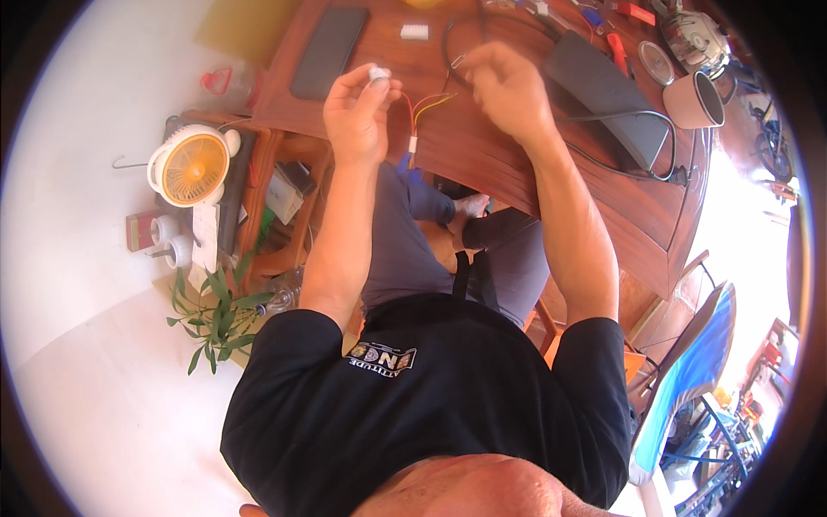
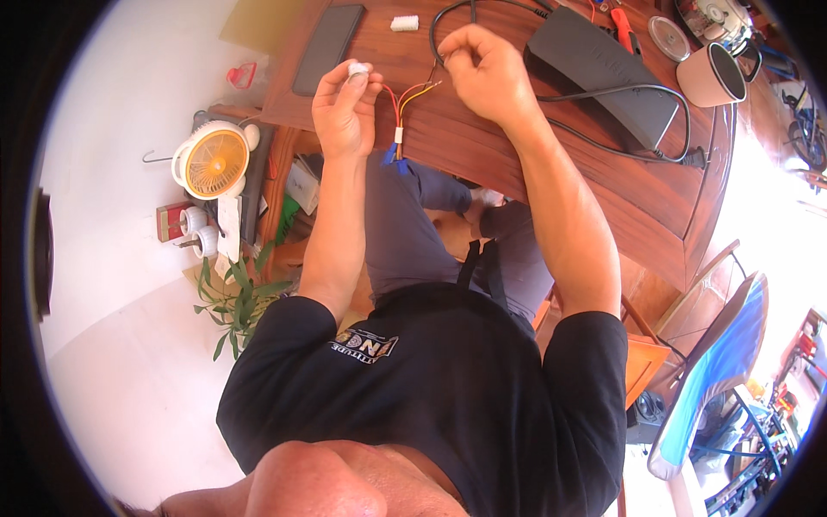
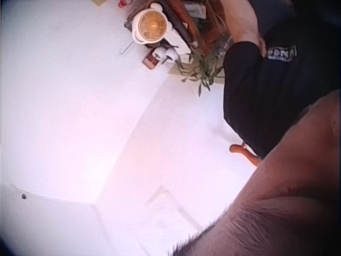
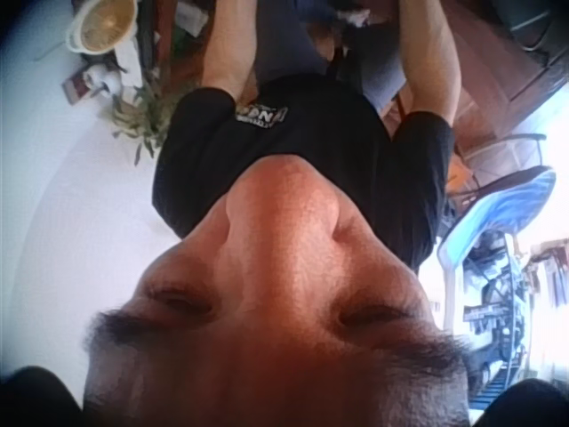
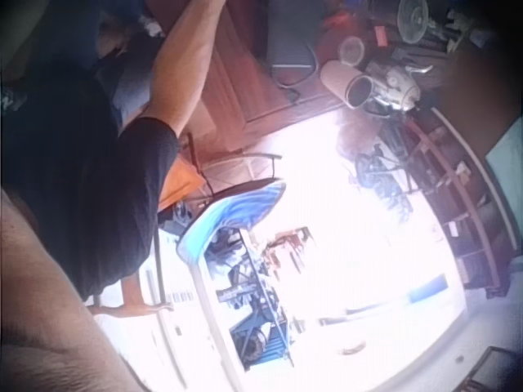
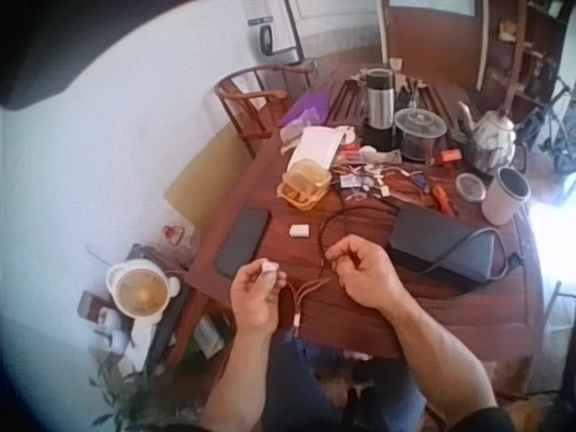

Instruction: The person sits at a wooden table and repeatedly handles a small white plastic component and a short multi-colored wire. They insert and remove the wire from the component, adjusting the fit by hand without using tools.

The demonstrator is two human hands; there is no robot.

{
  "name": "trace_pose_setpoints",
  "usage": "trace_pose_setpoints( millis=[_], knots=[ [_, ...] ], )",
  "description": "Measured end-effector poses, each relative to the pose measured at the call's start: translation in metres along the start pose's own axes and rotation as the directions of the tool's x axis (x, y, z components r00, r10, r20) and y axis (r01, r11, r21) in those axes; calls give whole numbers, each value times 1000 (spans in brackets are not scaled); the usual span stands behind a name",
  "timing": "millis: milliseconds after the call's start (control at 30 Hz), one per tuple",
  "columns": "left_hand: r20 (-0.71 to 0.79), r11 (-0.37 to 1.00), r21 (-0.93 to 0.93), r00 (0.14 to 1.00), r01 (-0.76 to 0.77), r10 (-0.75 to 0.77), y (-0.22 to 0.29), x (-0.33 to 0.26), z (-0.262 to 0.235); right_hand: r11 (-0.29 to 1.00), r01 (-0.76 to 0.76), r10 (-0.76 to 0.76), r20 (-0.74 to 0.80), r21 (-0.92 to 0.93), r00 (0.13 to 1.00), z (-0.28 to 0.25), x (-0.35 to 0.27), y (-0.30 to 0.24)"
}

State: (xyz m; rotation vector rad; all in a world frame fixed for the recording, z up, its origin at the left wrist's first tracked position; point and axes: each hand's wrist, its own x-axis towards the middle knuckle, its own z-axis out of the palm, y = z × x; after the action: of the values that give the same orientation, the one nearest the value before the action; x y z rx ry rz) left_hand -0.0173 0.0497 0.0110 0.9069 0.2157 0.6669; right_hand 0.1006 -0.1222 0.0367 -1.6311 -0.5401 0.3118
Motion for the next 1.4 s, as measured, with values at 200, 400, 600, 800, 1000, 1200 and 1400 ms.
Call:
trace_pose_setpoints(
  millis=[200,400,600,800,1000,1200,1400],
  knots=[
    [95,987,-117,988,-106,118,23,2,14,979,-105,141,209,-175,968,1,-6,-12],
    [101,982,-134,984,-135,150,28,2,34,994,-108,97,268,28,959,-4,-7,-21],
    [7,989,-71,992,-129,130,14,3,47,990,40,-81,308,137,948,-1,-9,-18],
    [-48,995,-65,996,-72,69,7,4,55,984,117,-154,316,131,936,0,-9,-14],
    [-104,999,-3,994,-35,34,-1,4,60,953,299,-303,223,50,927,5,-9,-11],
    [-152,999,34,988,-31,35,-6,0,66,931,366,-361,199,15,911,8,-10,-10],
    [-164,999,48,986,-17,24,-6,-2,71,914,406,-398,192,2,897,9,-10,-10]
  ],
)
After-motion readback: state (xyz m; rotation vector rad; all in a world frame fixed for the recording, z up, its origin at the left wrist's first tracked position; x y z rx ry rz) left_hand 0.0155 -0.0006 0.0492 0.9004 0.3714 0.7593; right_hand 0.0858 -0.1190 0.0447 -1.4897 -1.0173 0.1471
